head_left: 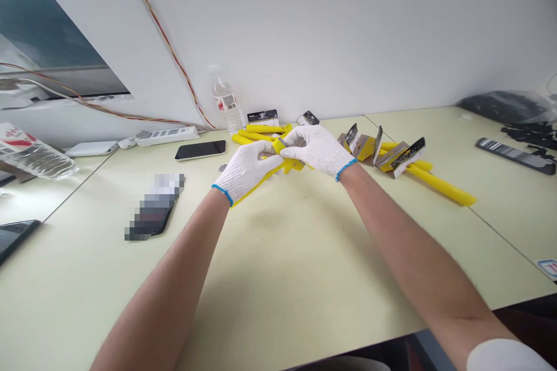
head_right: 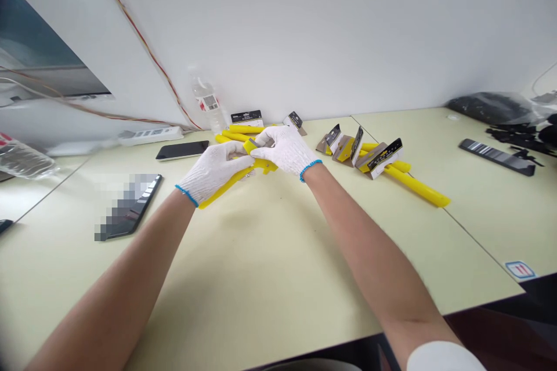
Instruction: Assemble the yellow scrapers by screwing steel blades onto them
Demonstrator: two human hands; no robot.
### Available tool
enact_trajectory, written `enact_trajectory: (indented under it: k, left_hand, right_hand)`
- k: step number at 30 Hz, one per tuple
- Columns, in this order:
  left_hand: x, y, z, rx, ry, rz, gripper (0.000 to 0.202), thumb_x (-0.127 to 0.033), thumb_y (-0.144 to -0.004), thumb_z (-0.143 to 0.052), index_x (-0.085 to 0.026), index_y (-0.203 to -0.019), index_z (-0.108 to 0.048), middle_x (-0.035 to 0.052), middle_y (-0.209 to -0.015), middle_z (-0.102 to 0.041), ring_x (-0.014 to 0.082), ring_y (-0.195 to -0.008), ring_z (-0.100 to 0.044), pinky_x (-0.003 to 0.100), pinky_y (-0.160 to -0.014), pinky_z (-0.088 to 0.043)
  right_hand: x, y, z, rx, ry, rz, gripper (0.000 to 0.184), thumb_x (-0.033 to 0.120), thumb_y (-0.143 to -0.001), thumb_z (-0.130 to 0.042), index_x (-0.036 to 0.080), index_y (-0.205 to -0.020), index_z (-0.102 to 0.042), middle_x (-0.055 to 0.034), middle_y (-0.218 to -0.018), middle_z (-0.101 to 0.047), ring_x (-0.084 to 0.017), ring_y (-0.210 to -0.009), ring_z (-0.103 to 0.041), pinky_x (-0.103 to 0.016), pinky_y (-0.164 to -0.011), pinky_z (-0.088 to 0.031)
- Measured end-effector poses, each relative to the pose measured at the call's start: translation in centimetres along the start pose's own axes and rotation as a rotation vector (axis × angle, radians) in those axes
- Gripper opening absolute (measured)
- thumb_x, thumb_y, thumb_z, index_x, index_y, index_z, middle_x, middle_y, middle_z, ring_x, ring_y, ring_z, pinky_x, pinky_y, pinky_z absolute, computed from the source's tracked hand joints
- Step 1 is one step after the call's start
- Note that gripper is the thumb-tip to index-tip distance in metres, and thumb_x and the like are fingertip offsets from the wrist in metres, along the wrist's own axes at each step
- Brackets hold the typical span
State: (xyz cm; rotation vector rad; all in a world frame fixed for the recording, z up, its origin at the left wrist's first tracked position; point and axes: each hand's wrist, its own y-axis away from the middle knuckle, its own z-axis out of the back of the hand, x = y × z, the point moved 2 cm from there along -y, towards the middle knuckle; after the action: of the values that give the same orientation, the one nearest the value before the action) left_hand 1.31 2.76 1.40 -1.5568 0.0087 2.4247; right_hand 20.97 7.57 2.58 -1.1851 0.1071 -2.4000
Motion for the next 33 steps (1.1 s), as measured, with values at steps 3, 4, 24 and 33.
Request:
enact_trajectory:
  k: [3, 4, 24, 33]
  left_hand:
    - [0.3, -0.1, 0.1, 0.011, -0.006, 0.002, 0.025, -0.04, -0.092, -0.067, -0.02, -0.102, -0.078, 0.0068, -0.102, -0.081, 0.0214, -0.092, -0.076, 0.031, -0.075, -0.06]
    - [0.3, -0.1, 0.1, 0.007, -0.028, 0.0, 0.025, -0.041, -0.092, -0.066, -0.02, -0.1, -0.078, 0.0065, -0.1, -0.081, 0.021, -0.09, -0.075, 0.03, -0.073, -0.059]
    - [0.3, -0.1, 0.3, -0.04, -0.143, 0.0, 0.023, -0.042, -0.096, -0.067, -0.022, -0.097, -0.077, 0.0018, -0.091, -0.079, 0.0193, -0.08, -0.071, 0.029, -0.065, -0.051]
    - [-0.7, 0.2, 0.3, -0.052, -0.115, 0.009, 0.023, -0.041, -0.097, -0.07, -0.02, -0.102, -0.078, 0.0025, -0.089, -0.077, 0.0194, -0.081, -0.07, 0.031, -0.069, -0.053]
  right_hand:
    - [0.1, 0.0, 0.0, 0.026, -0.006, 0.013, 0.028, 0.034, -0.086, -0.087, 0.013, -0.102, -0.079, -0.0115, -0.089, -0.074, -0.021, -0.088, -0.07, -0.031, -0.079, -0.06]
    - [0.1, 0.0, 0.0, 0.029, -0.007, 0.009, 0.028, 0.034, -0.086, -0.087, 0.013, -0.103, -0.08, -0.0115, -0.09, -0.074, -0.022, -0.088, -0.07, -0.031, -0.079, -0.061]
    - [2.4, 1.6, 0.3, 0.009, 0.165, 0.019, 0.033, 0.04, -0.11, -0.069, 0.009, -0.121, -0.072, -0.0106, -0.115, -0.07, -0.016, -0.102, -0.069, -0.033, -0.093, -0.063]
    - [0.8, 0.4, 0.3, 0.002, 0.071, -0.007, 0.024, 0.022, -0.092, -0.079, 0.016, -0.115, -0.083, -0.0098, -0.11, -0.076, -0.018, -0.091, -0.07, -0.03, -0.085, -0.06]
